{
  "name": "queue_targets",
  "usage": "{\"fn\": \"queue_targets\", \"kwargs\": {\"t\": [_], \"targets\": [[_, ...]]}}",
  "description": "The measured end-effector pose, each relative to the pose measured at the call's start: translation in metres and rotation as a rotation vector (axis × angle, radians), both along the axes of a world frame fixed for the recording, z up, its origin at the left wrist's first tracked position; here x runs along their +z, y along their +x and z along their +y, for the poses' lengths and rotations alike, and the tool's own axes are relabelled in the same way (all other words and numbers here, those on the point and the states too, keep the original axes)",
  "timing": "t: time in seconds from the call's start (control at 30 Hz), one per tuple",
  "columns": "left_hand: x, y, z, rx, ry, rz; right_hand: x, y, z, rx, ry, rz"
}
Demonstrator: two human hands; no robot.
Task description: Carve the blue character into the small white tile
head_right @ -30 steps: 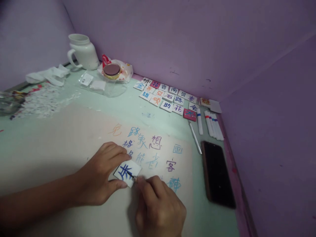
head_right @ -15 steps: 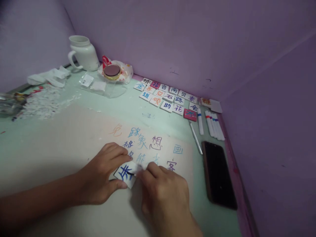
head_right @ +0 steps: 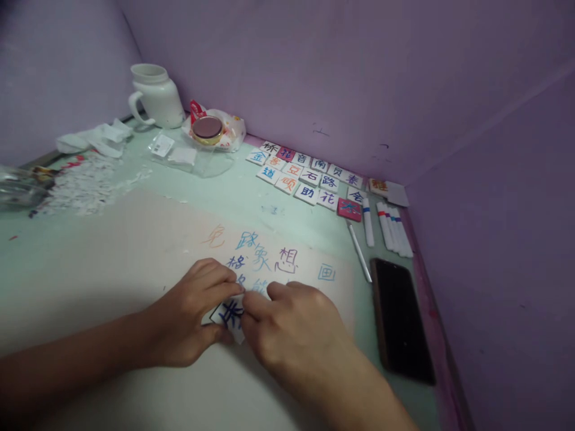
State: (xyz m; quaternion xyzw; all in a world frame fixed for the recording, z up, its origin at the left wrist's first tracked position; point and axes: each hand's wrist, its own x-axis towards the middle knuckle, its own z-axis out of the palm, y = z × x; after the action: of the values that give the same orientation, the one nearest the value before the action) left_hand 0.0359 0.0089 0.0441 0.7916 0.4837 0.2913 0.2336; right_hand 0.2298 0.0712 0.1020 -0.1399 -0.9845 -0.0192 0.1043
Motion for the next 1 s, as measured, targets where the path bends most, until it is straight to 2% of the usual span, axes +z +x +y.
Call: {"fn": "queue_targets", "kwargs": {"t": [0.1,0.3,0.47,0.6,0.73,1.0], "targets": [[0.000,0.001,0.001,0.015,0.001,0.014,0.004,-0.003,-0.003,0.003,0.023,-0.004],[-0.002,0.001,0.001,0.026,0.036,0.028,0.000,0.001,-0.020,-0.136,0.040,0.084],[-0.003,-0.001,0.000,-0.001,0.025,0.025,-0.002,0.021,-0.024,-0.233,-0.206,0.285],[-0.004,-0.003,0.000,-0.013,0.008,0.024,-0.009,0.033,-0.025,-0.364,-0.163,0.309],[-0.005,-0.003,0.001,-0.016,0.011,0.029,-0.017,0.029,-0.031,-0.382,-0.168,0.271],[-0.003,-0.003,0.001,-0.016,0.017,0.027,-0.032,0.018,-0.042,-0.459,-0.083,0.287]]}}
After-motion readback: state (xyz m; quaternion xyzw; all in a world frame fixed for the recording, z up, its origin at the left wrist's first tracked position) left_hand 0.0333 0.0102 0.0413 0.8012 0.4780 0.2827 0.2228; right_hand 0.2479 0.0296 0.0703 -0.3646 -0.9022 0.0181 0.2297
